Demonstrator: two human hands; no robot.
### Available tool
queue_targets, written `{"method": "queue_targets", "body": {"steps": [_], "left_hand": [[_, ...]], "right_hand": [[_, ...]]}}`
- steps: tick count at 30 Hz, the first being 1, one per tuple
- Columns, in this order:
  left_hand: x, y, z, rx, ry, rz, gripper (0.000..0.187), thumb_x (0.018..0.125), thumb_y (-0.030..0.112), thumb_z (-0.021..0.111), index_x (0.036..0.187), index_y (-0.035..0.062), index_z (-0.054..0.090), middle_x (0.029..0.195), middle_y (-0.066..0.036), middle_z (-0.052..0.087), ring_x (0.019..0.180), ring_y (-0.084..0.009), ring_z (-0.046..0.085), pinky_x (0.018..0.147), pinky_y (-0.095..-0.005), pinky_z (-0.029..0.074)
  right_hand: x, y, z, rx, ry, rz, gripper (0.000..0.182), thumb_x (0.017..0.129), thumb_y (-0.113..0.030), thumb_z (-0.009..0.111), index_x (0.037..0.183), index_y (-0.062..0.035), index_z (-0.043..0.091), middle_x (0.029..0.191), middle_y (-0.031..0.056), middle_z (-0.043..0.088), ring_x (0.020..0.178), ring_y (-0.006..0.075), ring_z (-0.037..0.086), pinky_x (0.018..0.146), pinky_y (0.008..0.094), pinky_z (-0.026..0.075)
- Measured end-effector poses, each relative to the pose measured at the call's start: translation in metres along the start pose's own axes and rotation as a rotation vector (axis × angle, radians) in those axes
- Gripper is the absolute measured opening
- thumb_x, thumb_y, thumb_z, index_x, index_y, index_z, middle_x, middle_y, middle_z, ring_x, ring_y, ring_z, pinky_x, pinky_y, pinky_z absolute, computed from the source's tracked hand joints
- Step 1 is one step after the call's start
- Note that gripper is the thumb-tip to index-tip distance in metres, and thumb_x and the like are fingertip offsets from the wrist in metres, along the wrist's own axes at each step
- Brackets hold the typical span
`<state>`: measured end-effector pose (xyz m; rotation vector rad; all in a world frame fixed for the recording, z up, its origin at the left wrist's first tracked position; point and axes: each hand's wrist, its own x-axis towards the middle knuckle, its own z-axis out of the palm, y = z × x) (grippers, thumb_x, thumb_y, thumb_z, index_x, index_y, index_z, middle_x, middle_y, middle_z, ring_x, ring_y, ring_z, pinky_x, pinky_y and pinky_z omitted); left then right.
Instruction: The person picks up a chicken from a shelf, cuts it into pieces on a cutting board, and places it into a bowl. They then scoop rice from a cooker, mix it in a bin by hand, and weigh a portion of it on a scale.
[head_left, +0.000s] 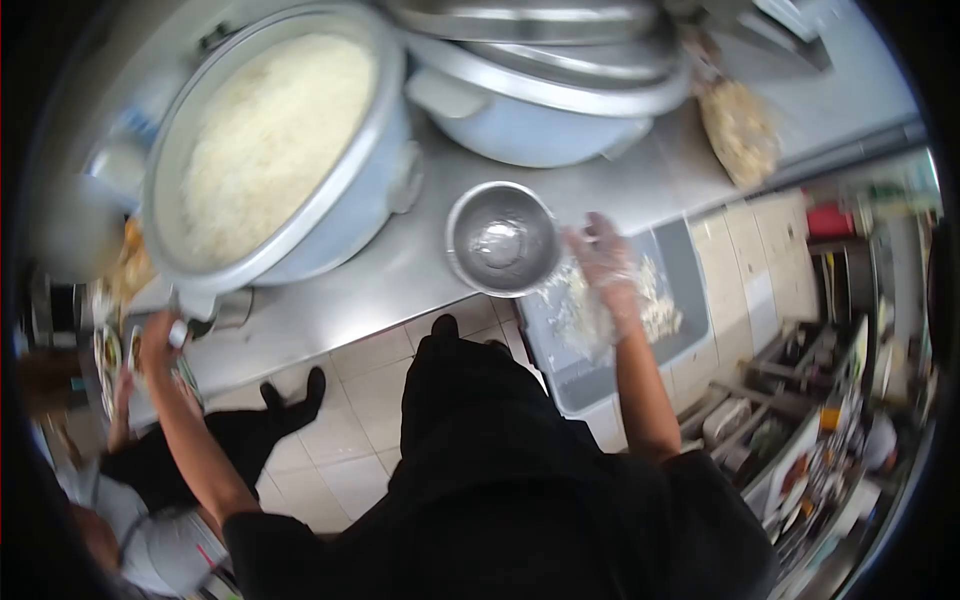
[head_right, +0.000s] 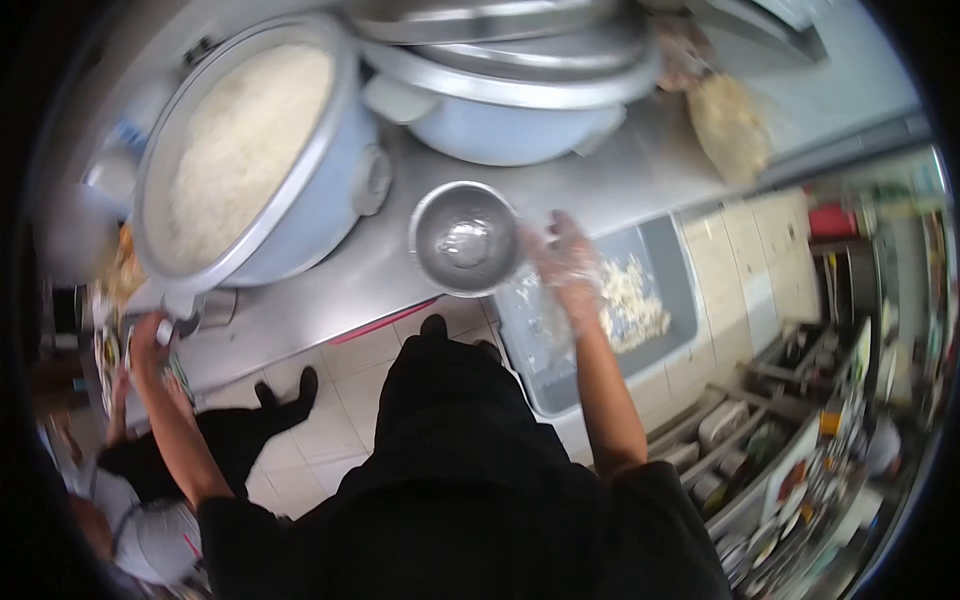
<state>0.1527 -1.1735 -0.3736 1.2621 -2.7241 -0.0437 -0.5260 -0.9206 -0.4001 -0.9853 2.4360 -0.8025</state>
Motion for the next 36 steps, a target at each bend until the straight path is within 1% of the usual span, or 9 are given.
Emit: {"method": "queue_targets", "body": {"steps": [2,7,11,15,20,29,33,35,36], "left_hand": [[-0.004,0.006,-0.029,0.076,0.101,0.331,0.031,0.066,0.008,0.073,0.093,0.0082,0.057,0.073,-0.003,0.052,0.06,-0.017,0.05,0.05,-0.028,0.04],[-0.009,0.078,-0.076,-1.157,0.146,-0.691,0.024,0.075,0.013,0.067,0.095,0.0068,0.057,0.073,-0.002,0.051,0.062,-0.0135,0.049,0.05,-0.0262,0.039],[0.026,0.131,-0.123,-1.592,0.285,-0.868,0.02,0.082,0.018,0.062,0.097,0.0056,0.057,0.073,0.0,0.051,0.063,-0.0107,0.048,0.051,-0.0248,0.038],[0.09,0.178,-0.119,-1.165,0.472,-0.741,0.023,0.088,0.022,0.054,0.102,0.0043,0.056,0.079,0.001,0.054,0.067,-0.0072,0.047,0.06,-0.0215,0.038],[0.211,0.215,-0.087,-0.823,0.003,-0.401,0.022,0.089,0.014,0.052,0.103,-0.0025,0.053,0.069,-0.004,0.053,0.054,-0.0096,0.048,0.05,-0.0242,0.04],[0.344,0.211,-0.016,0.144,-0.028,-0.08,0.036,0.088,0.03,0.042,0.083,-0.0016,0.059,0.072,-0.025,0.06,0.072,-0.0391,0.061,0.068,-0.0446,0.05],[0.332,0.211,-0.019,0.07,-0.095,0.059,0.037,0.088,0.03,0.043,0.077,-0.0023,0.057,0.07,-0.026,0.06,0.072,-0.0417,0.059,0.069,-0.0468,0.047],[0.322,0.217,-0.016,-0.009,-0.131,0.118,0.036,0.088,0.029,0.044,0.074,-0.0023,0.056,0.066,-0.026,0.059,0.066,-0.0417,0.058,0.066,-0.0469,0.047],[0.317,0.221,-0.017,-0.006,-0.131,0.123,0.036,0.088,0.029,0.044,0.074,-0.0023,0.056,0.066,-0.026,0.059,0.066,-0.0417,0.058,0.066,-0.0469,0.047]], "right_hand": [[-0.015,0.016,0.032,0.272,-0.087,0.134,0.068,0.077,-0.044,0.065,0.121,0.0052,0.046,0.097,0.0179,0.062,0.083,0.0209,0.061,0.072,0.0326,0.049],[-0.032,0.022,0.086,0.63,-0.27,0.425,0.059,0.076,-0.037,0.067,0.11,0.0081,0.052,0.086,0.0144,0.062,0.068,0.021,0.06,0.064,0.0297,0.049],[-0.042,0.035,0.112,0.628,-0.374,0.408,0.049,0.082,-0.039,0.055,0.103,0.0038,0.059,0.1,0.02,0.06,0.093,0.0271,0.058,0.082,0.0374,0.044],[-0.08,0.008,0.062,0.638,-0.502,0.015,0.046,0.089,-0.029,0.05,0.117,0.0076,0.047,0.112,0.0223,0.053,0.092,0.0284,0.058,0.069,0.0391,0.053],[-0.089,-0.079,0.035,1.223,-0.452,0.443,0.06,0.081,-0.006,0.059,0.126,0.001,0.019,0.108,0.0233,0.054,0.081,0.0307,0.063,0.053,0.0392,0.059],[-0.068,-0.065,0.083,0.874,-0.332,0.002,0.05,0.072,-0.015,0.07,0.114,-0.0053,0.045,0.097,0.015,0.059,0.077,0.0269,0.062,0.057,0.0383,0.054],[-0.071,-0.113,0.043,1.213,-0.344,0.425,0.043,0.069,-0.018,0.073,0.104,-0.0037,0.052,0.091,0.0133,0.06,0.077,0.0283,0.061,0.062,0.0399,0.053],[-0.066,-0.095,0.042,-0.313,-0.067,-0.85,0.036,0.071,-0.013,0.068,0.102,-0.0022,0.051,0.09,0.0132,0.058,0.074,0.0285,0.061,0.056,0.0375,0.053],[-0.065,-0.09,0.049,-0.31,-0.063,-0.847,0.036,0.071,-0.013,0.068,0.102,-0.0022,0.051,0.09,0.0132,0.058,0.074,0.0285,0.061,0.056,0.0375,0.053]]}}
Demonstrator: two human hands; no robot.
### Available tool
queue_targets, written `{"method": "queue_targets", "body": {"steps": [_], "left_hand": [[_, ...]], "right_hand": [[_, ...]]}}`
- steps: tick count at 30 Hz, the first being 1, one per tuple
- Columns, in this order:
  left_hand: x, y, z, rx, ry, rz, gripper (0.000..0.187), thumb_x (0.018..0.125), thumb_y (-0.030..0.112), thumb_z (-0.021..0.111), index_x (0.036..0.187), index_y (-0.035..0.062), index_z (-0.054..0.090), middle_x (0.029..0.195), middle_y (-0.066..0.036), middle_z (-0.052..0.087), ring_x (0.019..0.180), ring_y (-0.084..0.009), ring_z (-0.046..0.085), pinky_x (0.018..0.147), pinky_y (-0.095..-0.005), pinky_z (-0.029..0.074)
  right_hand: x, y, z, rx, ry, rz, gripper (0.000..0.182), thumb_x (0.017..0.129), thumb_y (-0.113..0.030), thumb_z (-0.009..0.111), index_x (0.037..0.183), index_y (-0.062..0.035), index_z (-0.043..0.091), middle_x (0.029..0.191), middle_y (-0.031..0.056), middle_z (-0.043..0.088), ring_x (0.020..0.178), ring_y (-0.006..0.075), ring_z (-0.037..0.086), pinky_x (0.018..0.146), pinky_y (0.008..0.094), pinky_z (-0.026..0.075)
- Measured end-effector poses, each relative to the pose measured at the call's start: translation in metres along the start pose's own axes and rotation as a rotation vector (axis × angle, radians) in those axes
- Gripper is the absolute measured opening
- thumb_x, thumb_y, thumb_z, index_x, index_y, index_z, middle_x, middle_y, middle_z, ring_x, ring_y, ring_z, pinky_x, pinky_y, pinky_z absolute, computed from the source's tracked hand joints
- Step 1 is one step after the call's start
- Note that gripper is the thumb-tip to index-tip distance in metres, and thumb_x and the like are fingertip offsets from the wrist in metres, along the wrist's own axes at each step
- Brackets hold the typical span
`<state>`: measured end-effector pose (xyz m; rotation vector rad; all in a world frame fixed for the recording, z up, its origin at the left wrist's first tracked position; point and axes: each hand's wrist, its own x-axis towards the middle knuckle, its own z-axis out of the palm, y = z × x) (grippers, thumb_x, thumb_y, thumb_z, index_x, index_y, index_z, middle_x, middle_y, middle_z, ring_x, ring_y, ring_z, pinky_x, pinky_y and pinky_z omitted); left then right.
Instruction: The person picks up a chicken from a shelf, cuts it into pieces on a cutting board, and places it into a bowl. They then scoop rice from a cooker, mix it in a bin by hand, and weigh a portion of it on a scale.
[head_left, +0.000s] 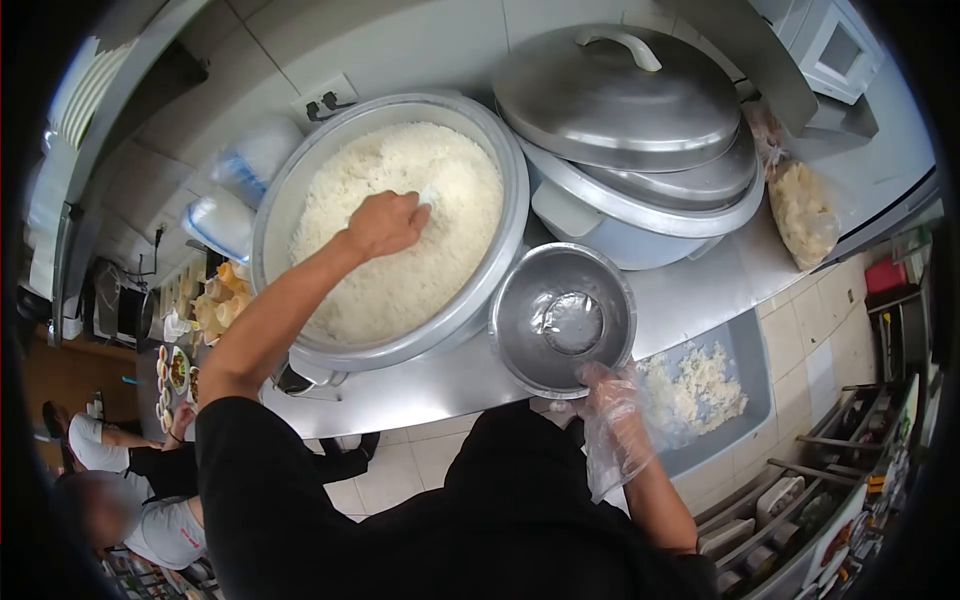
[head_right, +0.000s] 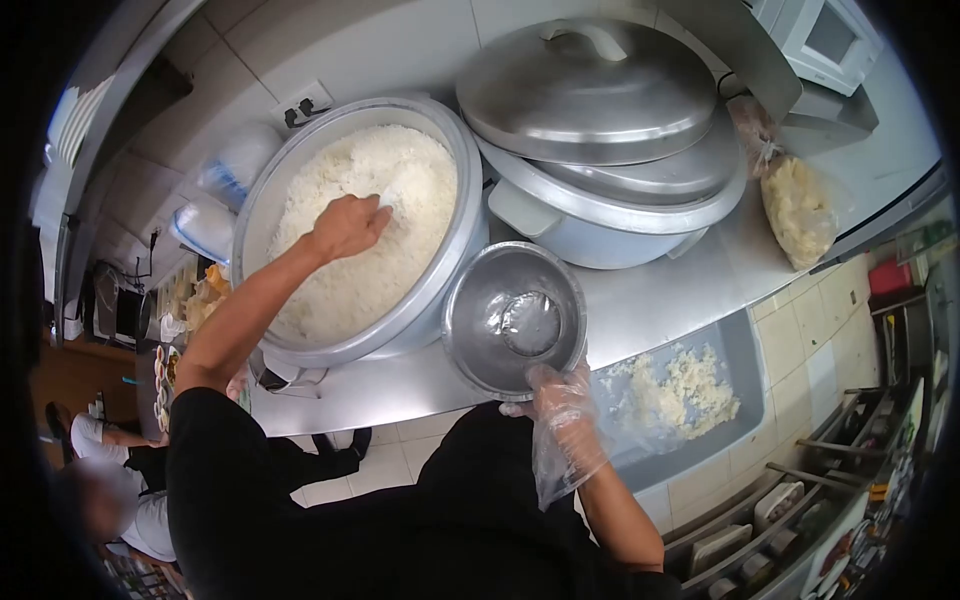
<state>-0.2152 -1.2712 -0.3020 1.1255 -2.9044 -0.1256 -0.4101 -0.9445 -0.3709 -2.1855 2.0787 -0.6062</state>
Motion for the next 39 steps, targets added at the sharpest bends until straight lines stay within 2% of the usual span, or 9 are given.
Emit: {"method": "queue_targets", "body": {"steps": [3,5,9,12,14,15,26,35,39], "left_hand": [[-0.012,0.013,-0.002,-0.003,-0.023,0.077,0.033,0.085,0.026,0.046,0.071,-0.0022,0.057,0.06,-0.025,0.057,0.059,-0.04,0.059,0.06,-0.0467,0.048],[-0.022,0.019,-0.003,-0.038,-0.028,0.097,0.032,0.085,0.025,0.046,0.072,-0.0021,0.057,0.059,-0.025,0.057,0.058,-0.0401,0.058,0.06,-0.0469,0.048],[-0.04,0.034,-0.01,-0.126,-0.067,0.129,0.031,0.083,0.023,0.049,0.068,-0.0031,0.056,0.059,-0.025,0.056,0.06,-0.041,0.058,0.062,-0.0471,0.047],[-0.05,0.025,-0.019,-0.192,-0.115,0.129,0.028,0.079,0.022,0.052,0.068,-0.0033,0.057,0.061,-0.025,0.056,0.064,-0.0415,0.057,0.065,-0.0466,0.046],[-0.058,0.019,-0.038,-0.03,-0.22,0.194,0.024,0.078,0.021,0.052,0.07,-0.0015,0.058,0.062,-0.023,0.057,0.065,-0.0395,0.058,0.064,-0.0456,0.046],[-0.06,0.018,-0.052,0.072,-0.203,0.209,0.022,0.078,0.02,0.051,0.07,0.0004,0.059,0.061,-0.021,0.058,0.065,-0.0374,0.059,0.063,-0.0455,0.047],[0.059,-0.085,-0.025,0.086,-0.046,-0.391,0.037,0.083,0.025,0.042,0.095,-0.0046,0.062,0.099,-0.025,0.061,0.094,-0.0352,0.06,0.083,-0.042,0.047],[0.059,-0.072,-0.009,0.081,-0.027,-0.12,0.036,0.084,0.028,0.046,0.086,-0.0048,0.06,0.086,-0.026,0.06,0.084,-0.0393,0.059,0.079,-0.045,0.046],[0.04,-0.047,-0.011,0.067,0.002,0.107,0.029,0.081,0.025,0.049,0.08,-0.0028,0.059,0.07,-0.024,0.06,0.069,-0.0389,0.06,0.067,-0.0461,0.048]], "right_hand": [[0.006,-0.012,0.0,0.651,0.148,0.115,0.04,0.075,-0.005,0.059,0.112,-0.0022,0.042,0.091,0.0135,0.054,0.074,0.0258,0.06,0.044,0.0303,0.055],[0.025,-0.041,-0.035,1.547,0.226,1.1,0.041,0.073,-0.007,0.062,0.11,-0.002,0.044,0.087,0.0128,0.053,0.074,0.0267,0.06,0.052,0.0355,0.057],[0.02,-0.042,-0.039,1.581,0.254,1.109,0.04,0.073,-0.003,0.059,0.11,-0.0005,0.044,0.084,0.0125,0.052,0.072,0.0269,0.06,0.053,0.0394,0.058],[-0.024,0.008,0.006,0.914,0.143,0.339,0.038,0.073,0.0,0.054,0.109,0.0022,0.043,0.087,0.0135,0.052,0.069,0.0277,0.059,0.052,0.0418,0.059],[-0.031,0.02,0.007,0.81,0.065,0.419,0.038,0.073,-0.001,0.055,0.108,0.004,0.043,0.091,0.0139,0.051,0.073,0.028,0.059,0.054,0.0445,0.059],[0.001,-0.012,-0.041,1.494,0.242,1.089,0.037,0.074,-0.002,0.055,0.108,0.0051,0.042,0.094,0.0151,0.05,0.074,0.0287,0.059,0.055,0.0478,0.058],[0.028,-0.05,-0.045,1.642,0.196,1.16,0.041,0.077,0.0,0.053,0.115,-0.0018,0.038,0.096,0.0152,0.048,0.079,0.0309,0.059,0.056,0.047,0.059],[0.026,-0.051,-0.039,1.593,0.164,1.096,0.067,0.08,0.006,0.049,0.133,-0.0186,0.016,0.117,0.0195,0.046,0.088,0.0339,0.062,0.056,0.0398,0.06],[0.022,-0.056,-0.036,1.525,0.232,1.066,0.041,0.076,0.001,0.055,0.114,0.005,0.04,0.094,0.0168,0.055,0.074,0.0275,0.062,0.052,0.0393,0.059]]}}
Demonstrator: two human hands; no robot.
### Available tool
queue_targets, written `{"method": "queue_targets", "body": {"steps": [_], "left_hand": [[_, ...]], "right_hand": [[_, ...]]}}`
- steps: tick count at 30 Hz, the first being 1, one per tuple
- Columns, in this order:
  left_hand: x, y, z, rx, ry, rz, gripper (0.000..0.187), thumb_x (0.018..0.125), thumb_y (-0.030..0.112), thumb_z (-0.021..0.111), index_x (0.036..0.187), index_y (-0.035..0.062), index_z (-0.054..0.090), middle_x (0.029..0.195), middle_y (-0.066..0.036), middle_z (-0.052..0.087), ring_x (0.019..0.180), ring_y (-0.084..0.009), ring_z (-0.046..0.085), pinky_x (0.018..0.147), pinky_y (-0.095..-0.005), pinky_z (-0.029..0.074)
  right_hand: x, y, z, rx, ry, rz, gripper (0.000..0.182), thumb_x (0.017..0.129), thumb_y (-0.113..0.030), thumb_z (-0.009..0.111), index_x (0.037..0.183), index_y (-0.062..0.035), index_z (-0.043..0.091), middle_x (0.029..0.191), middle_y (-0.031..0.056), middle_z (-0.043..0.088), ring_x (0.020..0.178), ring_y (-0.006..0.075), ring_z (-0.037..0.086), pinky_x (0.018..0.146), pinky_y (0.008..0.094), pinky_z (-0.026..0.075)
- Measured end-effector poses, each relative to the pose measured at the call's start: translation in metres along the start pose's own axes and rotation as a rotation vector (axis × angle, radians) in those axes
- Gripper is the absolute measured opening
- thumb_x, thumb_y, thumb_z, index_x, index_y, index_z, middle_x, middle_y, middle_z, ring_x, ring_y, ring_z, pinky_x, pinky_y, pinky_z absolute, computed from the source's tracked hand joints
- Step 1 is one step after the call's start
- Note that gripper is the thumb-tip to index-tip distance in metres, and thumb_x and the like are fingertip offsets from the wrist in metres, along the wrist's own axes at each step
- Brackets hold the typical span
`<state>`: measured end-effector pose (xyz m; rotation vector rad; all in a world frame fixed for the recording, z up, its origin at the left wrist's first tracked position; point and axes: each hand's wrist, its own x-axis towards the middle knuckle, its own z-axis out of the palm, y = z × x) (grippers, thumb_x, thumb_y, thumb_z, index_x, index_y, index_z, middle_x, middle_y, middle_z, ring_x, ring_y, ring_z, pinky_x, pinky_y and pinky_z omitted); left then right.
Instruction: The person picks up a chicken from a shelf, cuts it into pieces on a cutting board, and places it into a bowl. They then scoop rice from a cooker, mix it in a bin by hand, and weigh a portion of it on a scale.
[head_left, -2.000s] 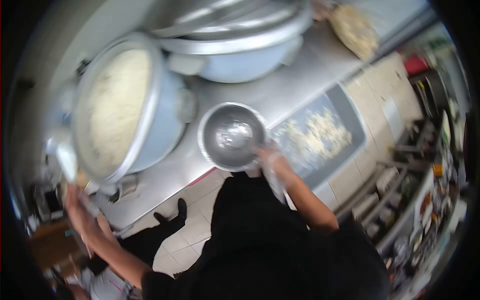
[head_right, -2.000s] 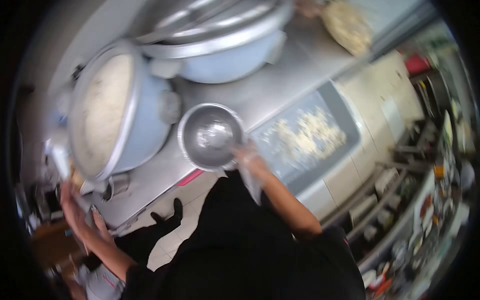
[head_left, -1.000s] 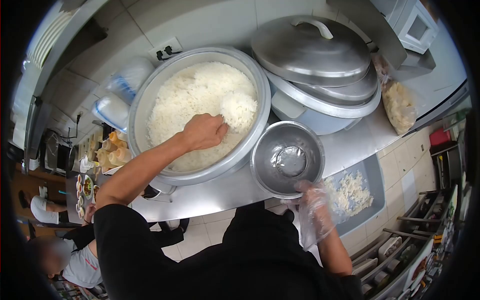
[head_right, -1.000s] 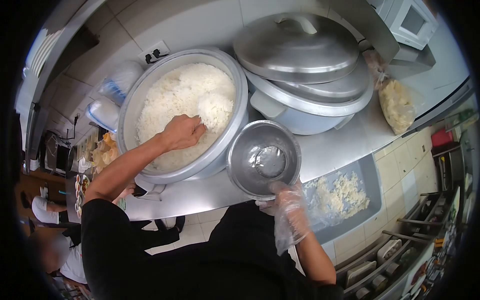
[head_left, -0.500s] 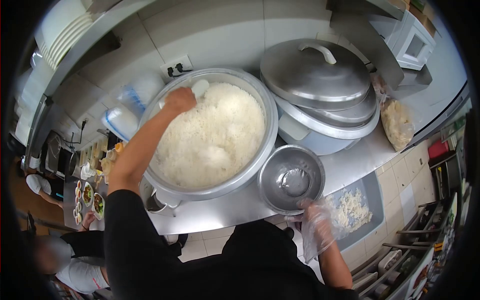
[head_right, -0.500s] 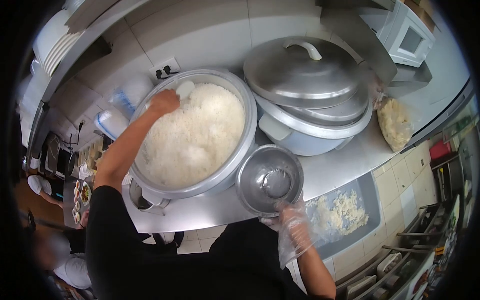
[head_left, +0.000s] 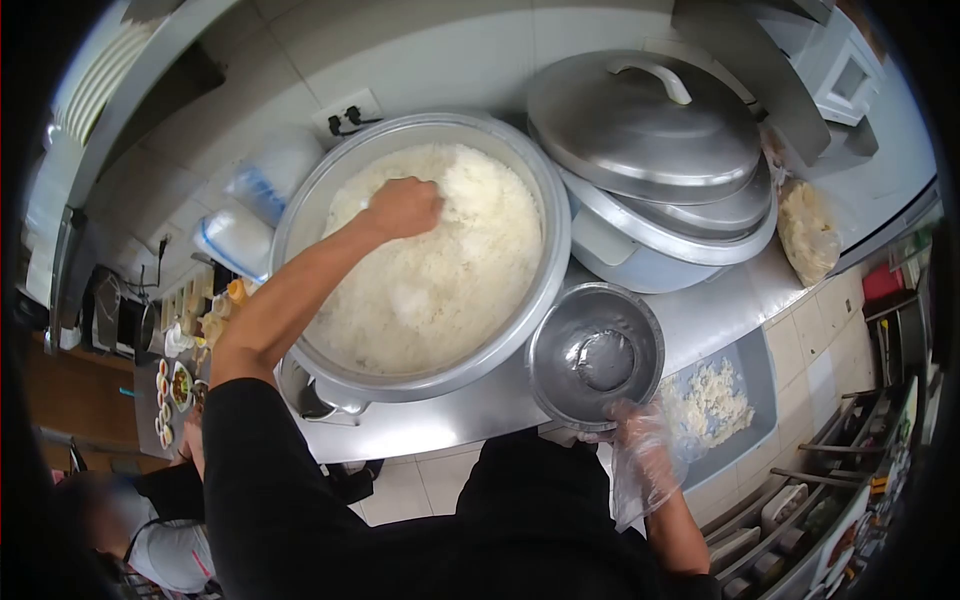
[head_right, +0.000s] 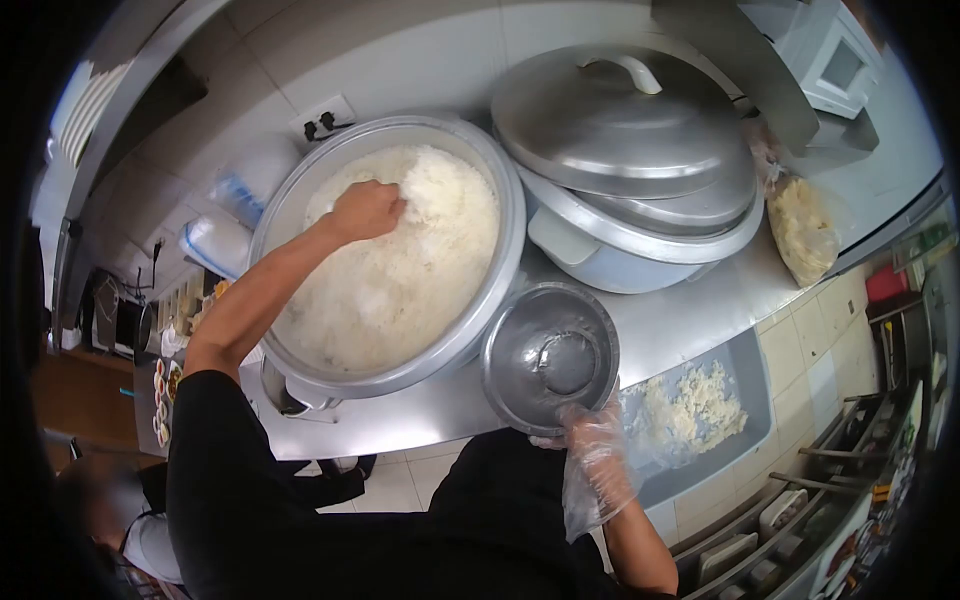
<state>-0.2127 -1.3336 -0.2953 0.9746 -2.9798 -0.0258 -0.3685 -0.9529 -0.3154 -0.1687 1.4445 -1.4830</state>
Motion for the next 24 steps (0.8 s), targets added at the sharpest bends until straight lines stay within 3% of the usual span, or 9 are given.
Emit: {"method": "queue_targets", "body": {"steps": [4,6,8,10,12,14,16,20,24], "left_hand": [[-0.038,0.036,0.003,0.027,-0.115,0.095,0.025,0.08,0.022,0.048,0.078,-0.0012,0.058,0.066,-0.022,0.06,0.064,-0.0373,0.061,0.064,-0.0458,0.049],[-0.052,0.057,-0.024,0.038,-0.209,0.083,0.025,0.081,0.021,0.047,0.077,-0.0011,0.058,0.068,-0.021,0.061,0.065,-0.0361,0.062,0.063,-0.045,0.05],[-0.04,0.022,-0.032,0.049,-0.107,0.012,0.028,0.083,0.022,0.045,0.076,-0.0011,0.059,0.067,-0.02,0.061,0.064,-0.0369,0.061,0.063,-0.0455,0.049],[-0.013,-0.012,-0.035,0.055,0.059,-0.111,0.032,0.085,0.025,0.045,0.075,-0.0014,0.06,0.068,-0.02,0.061,0.066,-0.0382,0.061,0.065,-0.0461,0.048],[0.02,-0.025,-0.019,0.05,0.148,-0.158,0.033,0.085,0.025,0.045,0.076,-0.0017,0.061,0.07,-0.021,0.062,0.069,-0.0385,0.061,0.068,-0.0463,0.048],[0.047,-0.016,-0.001,0.101,0.048,-0.136,0.034,0.085,0.027,0.046,0.079,-0.0028,0.062,0.077,-0.023,0.062,0.076,-0.0391,0.06,0.073,-0.0465,0.047],[0.042,-0.007,0.008,0.023,0.027,-0.096,0.035,0.085,0.027,0.046,0.08,-0.003,0.062,0.079,-0.024,0.062,0.079,-0.0391,0.06,0.075,-0.0464,0.047],[0.026,0.016,0.004,-0.046,-0.057,0.027,0.035,0.085,0.028,0.047,0.079,-0.0025,0.062,0.079,-0.024,0.061,0.078,-0.0393,0.059,0.075,-0.0462,0.046],[0.015,0.033,0.006,-0.062,-0.129,0.148,0.034,0.084,0.028,0.048,0.075,-0.0019,0.061,0.071,-0.023,0.06,0.071,-0.0399,0.059,0.07,-0.0463,0.047]], "right_hand": [[-0.014,-0.011,0.013,0.102,-0.028,-0.056,0.043,0.075,-0.001,0.055,0.115,0.0048,0.039,0.093,0.0166,0.055,0.073,0.0264,0.063,0.052,0.0355,0.059],[-0.007,0.002,0.006,0.085,-0.016,-0.042,0.043,0.075,-0.001,0.055,0.115,0.0046,0.04,0.093,0.0164,0.055,0.072,0.0262,0.063,0.051,0.0355,0.059],[-0.001,0.005,-0.005,0.064,0.004,-0.032,0.044,0.074,-0.002,0.055,0.114,0.0044,0.04,0.093,0.0163,0.056,0.072,0.0261,0.063,0.051,0.0355,0.059],[-0.001,0.006,-0.011,0.13,-0.06,0.092,0.063,0.076,0.008,0.05,0.13,-0.0064,0.02,0.11,0.0229,0.047,0.08,0.0364,0.061,0.058,0.0464,0.06],[0.002,0.007,-0.012,0.108,-0.047,0.11,0.063,0.076,0.009,0.049,0.13,-0.0071,0.021,0.109,0.0224,0.048,0.08,0.0357,0.062,0.058,0.0458,0.06],[0.002,0.006,-0.011,0.082,-0.022,0.13,0.062,0.076,0.009,0.049,0.13,-0.0079,0.022,0.108,0.0219,0.049,0.08,0.035,0.062,0.058,0.0453,0.06],[-0.002,0.008,-0.009,0.055,0.005,-0.033,0.043,0.072,0.001,0.057,0.113,0.0026,0.042,0.089,0.0136,0.057,0.07,0.0262,0.062,0.054,0.0395,0.059],[-0.001,0.008,-0.005,-0.001,0.062,-0.018,0.045,0.072,0.003,0.057,0.114,0.0026,0.041,0.089,0.0144,0.057,0.072,0.0277,0.063,0.054,0.0406,0.059],[-0.001,0.011,-0.008,0.08,-0.012,-0.027,0.047,0.076,-0.001,0.056,0.119,0.0024,0.036,0.088,0.0158,0.057,0.076,0.0293,0.063,0.054,0.04,0.059]]}}
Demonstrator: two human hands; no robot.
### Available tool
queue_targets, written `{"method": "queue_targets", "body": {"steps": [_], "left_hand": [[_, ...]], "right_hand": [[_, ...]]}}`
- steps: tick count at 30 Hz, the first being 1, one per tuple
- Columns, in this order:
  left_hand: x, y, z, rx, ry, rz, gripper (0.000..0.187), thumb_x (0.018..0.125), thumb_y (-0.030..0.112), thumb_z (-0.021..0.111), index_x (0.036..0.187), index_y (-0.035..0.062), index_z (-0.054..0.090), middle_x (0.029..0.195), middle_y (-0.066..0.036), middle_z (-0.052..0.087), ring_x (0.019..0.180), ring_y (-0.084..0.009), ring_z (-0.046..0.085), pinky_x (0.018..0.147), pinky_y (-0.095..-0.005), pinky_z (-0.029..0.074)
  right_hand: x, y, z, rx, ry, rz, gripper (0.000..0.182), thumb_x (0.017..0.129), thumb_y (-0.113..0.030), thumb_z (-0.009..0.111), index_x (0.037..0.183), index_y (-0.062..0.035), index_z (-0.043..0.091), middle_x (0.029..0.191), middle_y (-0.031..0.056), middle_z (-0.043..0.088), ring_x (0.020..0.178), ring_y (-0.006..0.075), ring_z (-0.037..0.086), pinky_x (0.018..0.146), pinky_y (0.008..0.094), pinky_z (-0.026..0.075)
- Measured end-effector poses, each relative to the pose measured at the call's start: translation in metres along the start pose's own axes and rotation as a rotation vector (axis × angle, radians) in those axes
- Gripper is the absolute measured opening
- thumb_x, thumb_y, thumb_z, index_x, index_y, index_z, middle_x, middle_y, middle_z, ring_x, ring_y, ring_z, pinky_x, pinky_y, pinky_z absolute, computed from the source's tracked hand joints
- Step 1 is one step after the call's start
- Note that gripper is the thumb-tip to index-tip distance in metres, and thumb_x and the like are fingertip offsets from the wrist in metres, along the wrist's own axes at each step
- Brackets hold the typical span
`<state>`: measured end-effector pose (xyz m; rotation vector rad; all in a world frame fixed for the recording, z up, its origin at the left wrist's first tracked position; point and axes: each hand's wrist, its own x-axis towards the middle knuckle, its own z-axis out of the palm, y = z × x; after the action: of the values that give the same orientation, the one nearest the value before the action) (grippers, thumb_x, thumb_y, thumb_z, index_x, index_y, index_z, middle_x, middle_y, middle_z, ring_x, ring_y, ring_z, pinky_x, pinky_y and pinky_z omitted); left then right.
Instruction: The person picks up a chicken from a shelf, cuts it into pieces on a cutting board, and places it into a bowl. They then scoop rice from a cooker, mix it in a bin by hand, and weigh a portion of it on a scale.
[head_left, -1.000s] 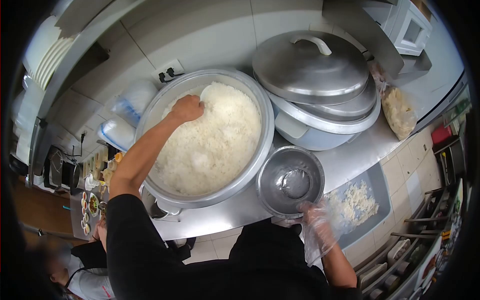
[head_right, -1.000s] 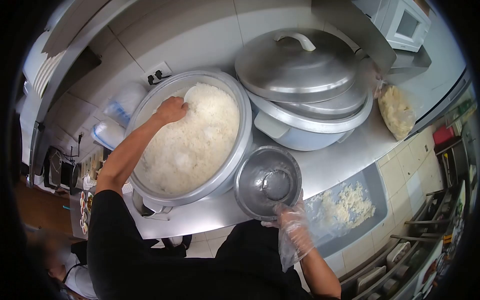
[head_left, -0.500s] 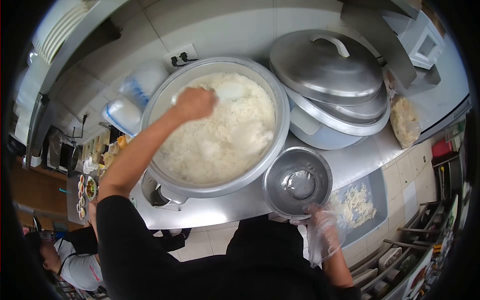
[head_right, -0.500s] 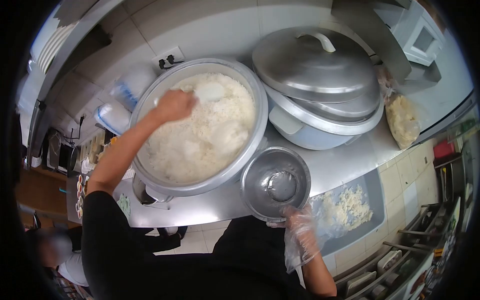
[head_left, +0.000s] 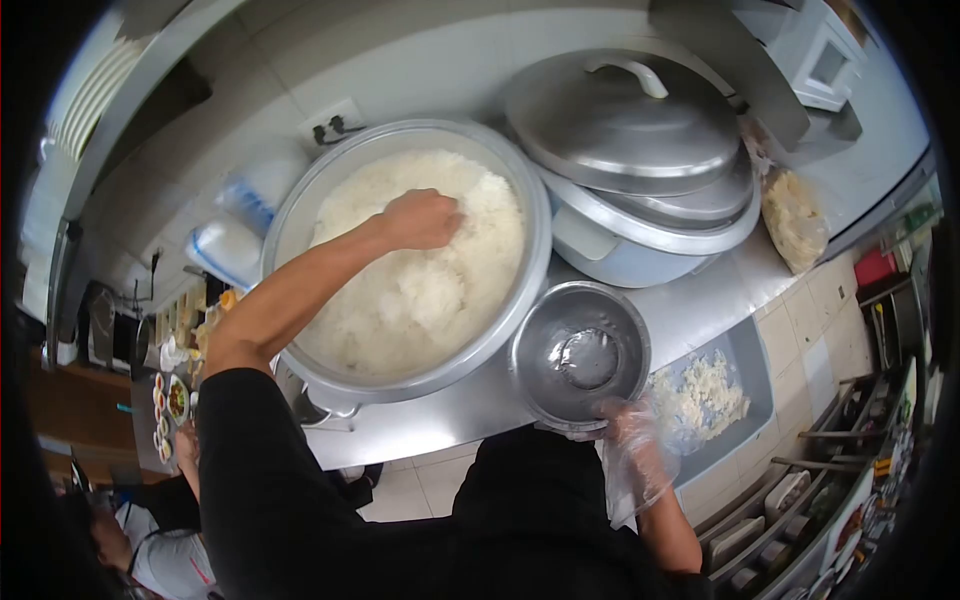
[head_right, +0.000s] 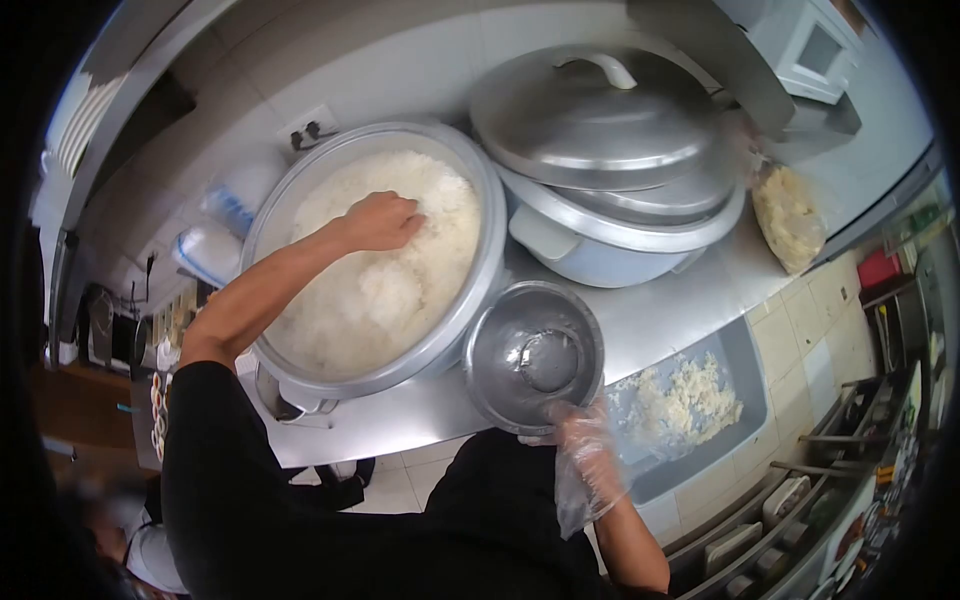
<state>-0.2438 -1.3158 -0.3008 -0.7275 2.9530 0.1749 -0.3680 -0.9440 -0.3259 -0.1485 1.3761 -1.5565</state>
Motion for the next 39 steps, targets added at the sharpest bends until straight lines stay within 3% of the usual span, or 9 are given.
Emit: {"method": "queue_targets", "body": {"steps": [7,13,16,18,23,25,30,32,39], "left_hand": [[-0.052,0.03,-0.032,0.091,-0.11,0.124,0.03,0.083,0.028,0.047,0.077,0.001,0.06,0.065,-0.021,0.059,0.064,-0.04,0.059,0.063,-0.0476,0.047],[-0.07,-0.104,-0.03,0.204,0.122,-0.418,0.031,0.086,0.026,0.043,0.087,0.0013,0.061,0.083,-0.023,0.062,0.081,-0.0384,0.06,0.074,-0.0462,0.048],[-0.055,-0.132,0.006,0.185,0.153,-0.565,0.034,0.086,0.026,0.042,0.089,-0.0014,0.061,0.089,-0.024,0.062,0.085,-0.0396,0.059,0.078,-0.0456,0.047],[-0.052,-0.116,0.022,0.134,0.15,-0.591,0.035,0.085,0.027,0.042,0.089,-0.0029,0.061,0.091,-0.025,0.061,0.086,-0.0403,0.058,0.08,-0.0453,0.047],[-0.041,-0.08,0.013,-0.022,0.065,-0.197,0.031,0.081,0.023,0.046,0.081,-0.0042,0.061,0.08,-0.026,0.06,0.077,-0.041,0.059,0.072,-0.0459,0.047],[-0.035,-0.047,0.008,0.011,-0.058,-0.168,0.029,0.08,0.022,0.047,0.078,-0.0037,0.061,0.077,-0.026,0.06,0.075,-0.0408,0.059,0.07,-0.0462,0.047],[-0.056,0.005,-0.017,0.004,-0.126,-0.086,0.024,0.077,0.019,0.049,0.077,-0.0021,0.059,0.07,-0.025,0.059,0.07,-0.04,0.059,0.066,-0.0474,0.047],[-0.071,0.026,-0.038,0.039,-0.258,0.012,0.025,0.079,0.021,0.048,0.082,-0.0016,0.059,0.069,-0.024,0.059,0.068,-0.0403,0.058,0.066,-0.0481,0.047],[-0.048,-0.084,-0.038,0.217,0.065,-0.384,0.03,0.084,0.019,0.041,0.088,-0.0023,0.061,0.086,-0.024,0.061,0.079,-0.0396,0.06,0.073,-0.0466,0.048]], "right_hand": [[-0.01,-0.006,0.005,-0.106,0.035,-0.008,0.032,0.078,-0.007,0.053,0.105,0.006,0.043,0.076,0.0157,0.057,0.054,0.0234,0.06,0.04,0.0278,0.051],[0.001,0.012,-0.015,-0.093,0.024,-0.066,0.025,0.076,-0.015,0.055,0.092,0.0034,0.049,0.062,0.0124,0.054,0.043,0.0183,0.052,0.033,0.0256,0.04],[0.031,0.048,-0.068,-0.41,0.116,-0.088,0.024,0.077,-0.018,0.056,0.091,0.002,0.055,0.063,0.013,0.056,0.05,0.0199,0.056,0.041,0.0286,0.046],[0.022,0.026,-0.063,-1.719,-0.334,-0.324,0.041,0.08,-0.013,0.056,0.116,0.0031,0.044,0.106,0.0175,0.054,0.094,0.0278,0.058,0.076,0.0317,0.052],[0.011,0.036,-0.046,-0.881,-0.012,-0.245,0.037,0.079,-0.007,0.059,0.113,0.0022,0.046,0.094,0.0108,0.058,0.09,0.019,0.057,0.072,0.0275,0.048],[0.003,-0.004,-0.008,-0.336,0.103,0.096,0.037,0.077,-0.003,0.059,0.111,0.0018,0.046,0.09,0.0078,0.058,0.084,0.0156,0.057,0.07,0.0273,0.048],[0.018,0.036,-0.046,-0.669,0.099,-0.185,0.034,0.076,-0.001,0.057,0.108,0.0013,0.045,0.086,0.0059,0.059,0.074,0.0123,0.057,0.064,0.0256,0.048],[0.01,0.004,-0.02,-0.201,0.088,0.097,0.036,0.075,-0.001,0.059,0.109,0.0012,0.045,0.087,0.0059,0.058,0.074,0.0119,0.057,0.064,0.0253,0.048],[0.012,0.008,-0.024,-0.044,0.15,0.011,0.042,0.072,-0.002,0.063,0.11,0.0008,0.046,0.086,0.0031,0.058,0.075,0.0125,0.056,0.063,0.0249,0.046]]}}
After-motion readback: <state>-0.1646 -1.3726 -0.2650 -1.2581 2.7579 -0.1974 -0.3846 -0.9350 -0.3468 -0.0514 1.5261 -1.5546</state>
